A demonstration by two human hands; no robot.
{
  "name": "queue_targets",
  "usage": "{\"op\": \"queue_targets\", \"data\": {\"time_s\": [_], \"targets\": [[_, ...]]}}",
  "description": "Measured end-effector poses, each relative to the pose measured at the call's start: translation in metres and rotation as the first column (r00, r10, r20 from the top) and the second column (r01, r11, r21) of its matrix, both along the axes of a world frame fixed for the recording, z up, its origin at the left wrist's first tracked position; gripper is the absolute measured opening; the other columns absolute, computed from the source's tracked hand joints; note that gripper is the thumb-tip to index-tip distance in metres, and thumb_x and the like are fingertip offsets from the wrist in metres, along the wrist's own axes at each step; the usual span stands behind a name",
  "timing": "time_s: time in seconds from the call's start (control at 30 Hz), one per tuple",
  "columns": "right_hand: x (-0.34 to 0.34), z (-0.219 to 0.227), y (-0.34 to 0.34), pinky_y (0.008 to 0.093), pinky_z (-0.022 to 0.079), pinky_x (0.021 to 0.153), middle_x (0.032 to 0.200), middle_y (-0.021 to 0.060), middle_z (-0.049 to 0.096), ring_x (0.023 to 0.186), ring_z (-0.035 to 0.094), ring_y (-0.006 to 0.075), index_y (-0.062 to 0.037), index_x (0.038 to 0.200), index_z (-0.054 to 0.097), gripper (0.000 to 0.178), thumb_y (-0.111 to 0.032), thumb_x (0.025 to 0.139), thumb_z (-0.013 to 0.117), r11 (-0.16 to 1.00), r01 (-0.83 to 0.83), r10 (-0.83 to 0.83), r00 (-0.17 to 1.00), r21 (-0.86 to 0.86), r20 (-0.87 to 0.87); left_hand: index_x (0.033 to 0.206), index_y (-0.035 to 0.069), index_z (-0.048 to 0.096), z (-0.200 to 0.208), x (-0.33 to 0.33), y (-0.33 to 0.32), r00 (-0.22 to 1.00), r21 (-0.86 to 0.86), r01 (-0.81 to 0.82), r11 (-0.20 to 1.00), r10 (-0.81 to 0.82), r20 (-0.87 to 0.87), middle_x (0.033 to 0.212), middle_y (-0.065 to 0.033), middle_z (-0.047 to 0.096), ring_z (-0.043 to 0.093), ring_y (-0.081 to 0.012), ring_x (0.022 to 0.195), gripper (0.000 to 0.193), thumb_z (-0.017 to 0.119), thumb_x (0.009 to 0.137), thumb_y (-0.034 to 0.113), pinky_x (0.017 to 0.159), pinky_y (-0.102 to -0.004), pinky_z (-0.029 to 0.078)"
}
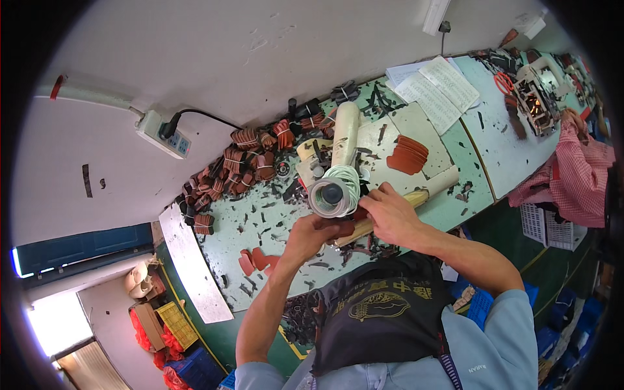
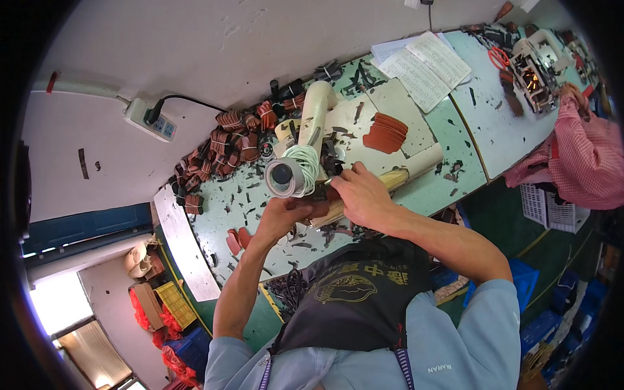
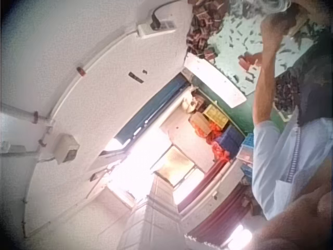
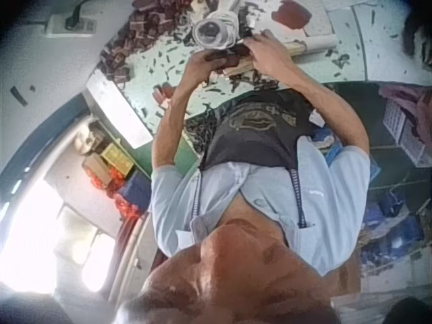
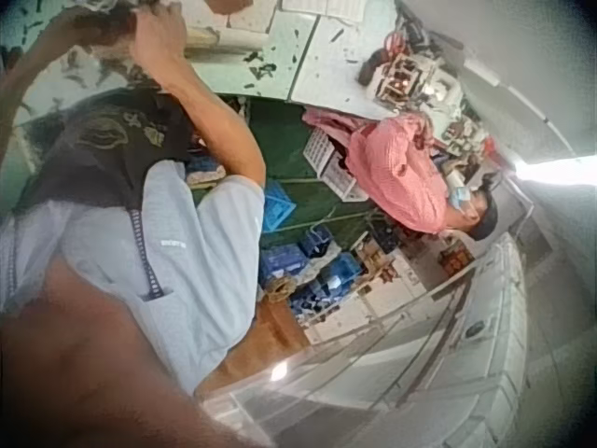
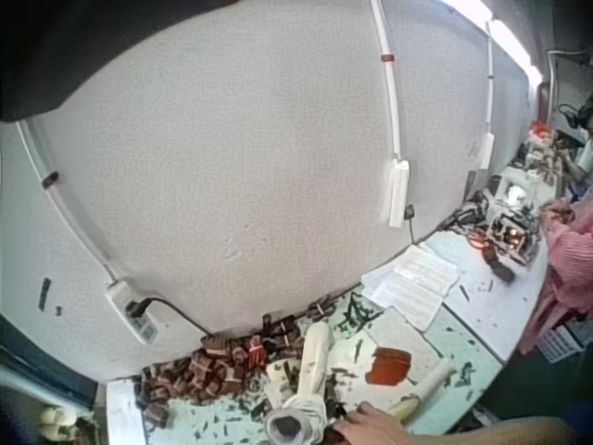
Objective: The person trims small leather or synthetic shoe component pieces using an industrial machine.
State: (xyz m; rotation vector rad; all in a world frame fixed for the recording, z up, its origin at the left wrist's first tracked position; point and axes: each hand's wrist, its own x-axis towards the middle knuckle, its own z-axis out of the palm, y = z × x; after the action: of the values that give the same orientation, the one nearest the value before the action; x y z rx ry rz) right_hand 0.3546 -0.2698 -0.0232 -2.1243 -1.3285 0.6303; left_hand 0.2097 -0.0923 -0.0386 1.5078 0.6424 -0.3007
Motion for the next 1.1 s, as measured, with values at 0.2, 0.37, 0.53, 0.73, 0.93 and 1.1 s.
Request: {"op": "queue_targets", "data": {"time_s": [0.2,0.37,0.53,0.73,0.93,1.1], "targets": [[0.012,-0.006,-0.012,0.0397,0.044,0.087,0.099,0.0127,0.059,0.097,0.052,0.0305,-0.0041,0.104,0.062,0.028,-0.003,0.076,0.062,0.988,-0.062,0.067,0.997,-0.145,0.028,0.104,-0.002,0.068,0.011,0.002,0.001,0.977,0.158,-0.057,0.986,0.088,-0.195,0.087,-0.0072,0.073,0.067,-0.0112,0.069,0.022,0.065,0.085,0.010,0.064,-0.0245,0.053],[0.006,-0.007,-0.005,0.0416,0.044,0.087,0.102,0.0135,0.059,0.100,0.053,0.0312,-0.0030,0.104,0.063,0.030,-0.002,0.075,0.061,0.998,-0.060,0.060,0.996,0.001,-0.072,0.102,-0.001,0.069,0.003,0.010,-0.006,0.992,0.303,-0.020,0.953,0.056,-0.109,0.086,-0.0094,0.072,0.068,-0.0122,0.068,0.024,0.070,0.083,0.014,0.062,-0.0266,0.054],[-0.001,0.012,0.008,0.0428,0.044,0.086,0.104,0.0141,0.059,0.100,0.054,0.0327,-0.0009,0.102,0.064,0.028,-0.002,0.074,0.060,0.971,-0.046,0.065,0.995,-0.236,0.073,0.100,-0.002,0.069,-0.012,-0.011,0.001,0.994,0.079,-0.110,0.991,0.108,0.020,0.086,-0.0096,0.072,0.068,-0.0132,0.068,0.020,0.067,0.084,0.011,0.061,-0.0260,0.055],[0.014,-0.003,-0.007,0.0453,0.043,0.088,0.105,0.0159,0.057,0.101,0.053,0.0342,-0.0011,0.099,0.063,0.024,0.000,0.075,0.059,0.996,-0.087,0.088,0.982,0.015,-0.165,0.098,-0.001,0.070,0.018,0.013,-0.010,0.990,0.212,-0.090,0.973,0.110,-0.084,0.085,-0.0089,0.072,0.069,-0.0130,0.074,0.019,0.068,0.083,0.012,0.067,-0.0250,0.054],[0.006,0.018,0.007,0.0439,0.043,0.091,0.106,0.0153,0.057,0.103,0.052,0.0345,-0.0021,0.101,0.063,0.024,0.002,0.077,0.059,0.977,-0.007,-0.010,0.997,-0.212,-0.080,0.100,0.002,0.069,-0.017,-0.011,-0.014,0.992,0.287,-0.127,0.949,0.127,0.020,0.080,-0.0112,0.071,0.070,-0.0148,0.068,0.024,0.068,0.081,0.016,0.066,-0.0287,0.053],[0.016,0.001,-0.007,0.0438,0.043,0.090,0.104,0.0159,0.056,0.103,0.052,0.0352,-0.0031,0.107,0.061,0.030,0.002,0.078,0.056,0.993,-0.085,0.073,0.988,-0.084,-0.135,0.093,0.000,0.067,-0.013,-0.006,-0.020,0.967,0.263,-0.237,0.935,0.254,-0.033,0.076,-0.0102,0.070,0.067,-0.0150,0.060,0.019,0.067,0.082,0.016,0.058,-0.0289,0.052]]}}
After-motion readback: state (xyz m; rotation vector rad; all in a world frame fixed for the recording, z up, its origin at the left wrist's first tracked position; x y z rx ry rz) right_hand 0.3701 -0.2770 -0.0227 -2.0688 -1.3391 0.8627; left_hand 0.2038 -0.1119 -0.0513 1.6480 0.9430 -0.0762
